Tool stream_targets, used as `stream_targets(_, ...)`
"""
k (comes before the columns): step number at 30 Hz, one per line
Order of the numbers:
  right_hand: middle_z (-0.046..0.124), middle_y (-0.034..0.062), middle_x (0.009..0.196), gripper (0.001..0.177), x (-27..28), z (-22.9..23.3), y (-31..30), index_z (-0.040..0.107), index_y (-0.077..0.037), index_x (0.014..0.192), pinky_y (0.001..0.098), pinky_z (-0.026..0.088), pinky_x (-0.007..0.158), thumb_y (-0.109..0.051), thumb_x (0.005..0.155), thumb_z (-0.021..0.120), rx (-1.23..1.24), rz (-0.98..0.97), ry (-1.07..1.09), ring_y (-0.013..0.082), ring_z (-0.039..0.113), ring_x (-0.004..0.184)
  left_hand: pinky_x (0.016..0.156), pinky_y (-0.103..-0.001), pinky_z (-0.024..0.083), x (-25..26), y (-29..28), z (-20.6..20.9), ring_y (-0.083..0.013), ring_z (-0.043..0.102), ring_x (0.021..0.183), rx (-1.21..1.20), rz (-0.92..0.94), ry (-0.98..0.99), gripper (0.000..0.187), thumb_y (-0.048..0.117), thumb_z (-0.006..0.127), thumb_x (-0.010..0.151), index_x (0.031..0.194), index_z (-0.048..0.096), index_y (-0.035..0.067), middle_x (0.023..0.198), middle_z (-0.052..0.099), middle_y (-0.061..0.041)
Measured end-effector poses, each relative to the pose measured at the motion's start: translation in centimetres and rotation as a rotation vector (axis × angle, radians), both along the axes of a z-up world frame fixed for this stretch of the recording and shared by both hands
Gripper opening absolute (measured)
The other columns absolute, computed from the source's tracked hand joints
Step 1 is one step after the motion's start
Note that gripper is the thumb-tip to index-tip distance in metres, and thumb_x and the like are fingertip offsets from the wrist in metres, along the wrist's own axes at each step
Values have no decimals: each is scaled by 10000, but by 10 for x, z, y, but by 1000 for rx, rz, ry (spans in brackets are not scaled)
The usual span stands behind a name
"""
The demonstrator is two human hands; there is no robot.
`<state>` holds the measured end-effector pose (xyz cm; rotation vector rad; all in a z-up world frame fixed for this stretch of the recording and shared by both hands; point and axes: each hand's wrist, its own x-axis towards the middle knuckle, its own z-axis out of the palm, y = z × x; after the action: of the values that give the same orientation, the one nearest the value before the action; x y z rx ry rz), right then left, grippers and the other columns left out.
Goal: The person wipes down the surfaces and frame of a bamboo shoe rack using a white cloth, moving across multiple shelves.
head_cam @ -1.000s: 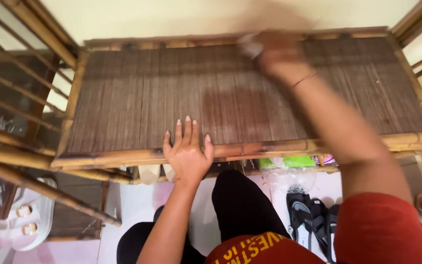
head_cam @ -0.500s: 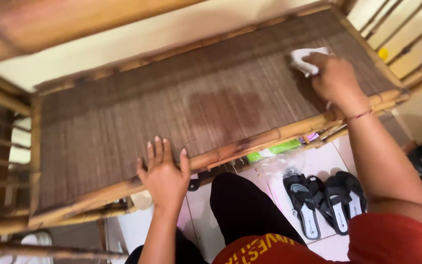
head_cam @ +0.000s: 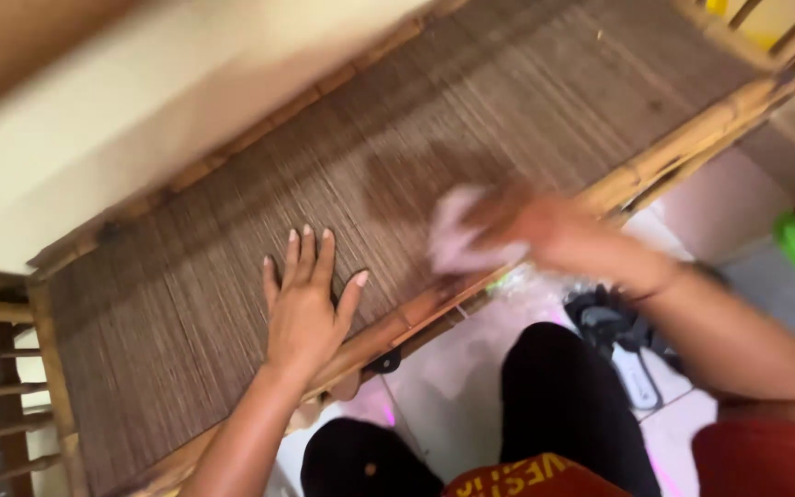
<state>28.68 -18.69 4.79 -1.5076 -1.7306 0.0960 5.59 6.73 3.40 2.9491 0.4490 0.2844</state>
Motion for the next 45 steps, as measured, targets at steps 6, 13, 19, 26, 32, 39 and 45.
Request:
stream_targets(6,737,129,1190,418,3,31,-37,779,-82,1112,539,484,1080,-239,725,753,-310,-706,-448,332,682,1163,1195,-631,177,27,36,-1,-423,302,1513,-9,-139,8,751,511,506,1028,1530,421,-40,1580,385,-289)
stream_targets(13,733,29,1258,449,-41,-20,33,745,-237,1170,531,391,1125,-93,752,664,7,-193,-430,234,637,1264,1206,-618,175,85,79,4,-404,243,1534,43,-139,70,795,551,490,1014,1589,323,29,1635,308,-262)
stream_targets(19,748,126,998,250,13,24,1,728,-99,1130,536,511,926,-322,1035,666,-593,-1106,-414,311,734,872,1210,-628,46,93,143,-8,-378,59,1558,29,26,187,906,678,400,982,1628,183,81,1684,117,-226)
stream_targets(26,708,61,1273,424,-49,-19,97,753,-223,1114,642,306,1090,-80,796,512,0,-252,-403,213,564,1278,1209,-627,18,80,157,-40,-353,18,1580,-26,87,211,910,728,340,942,1631,183,154,1705,66,-195)
stream_targets(32,759,127,1093,352,27,10,40,711,-116,1253,455,509,962,-33,919,637,-228,-821,21,279,732,969,1249,-612,54,85,126,-8,-397,111,1585,208,-88,-13,964,655,507,1000,1641,151,28,1681,158,-290)
stream_targets(39,739,73,1177,384,22,-1,51,641,13,1307,313,569,932,-151,961,671,219,-79,1566,124,714,1025,1180,-459,391,161,-5,9,-324,519,1390,-1355,-378,-126,847,254,819,914,1531,333,-62,1482,504,-213)
stream_targets(45,718,64,1076,336,18,-14,40,578,47,1220,314,563,845,-119,970,731,156,-303,1438,133,668,977,1022,-432,561,166,-22,25,-235,703,1148,-1882,107,144,535,109,756,871,1367,578,17,1254,711,-116)
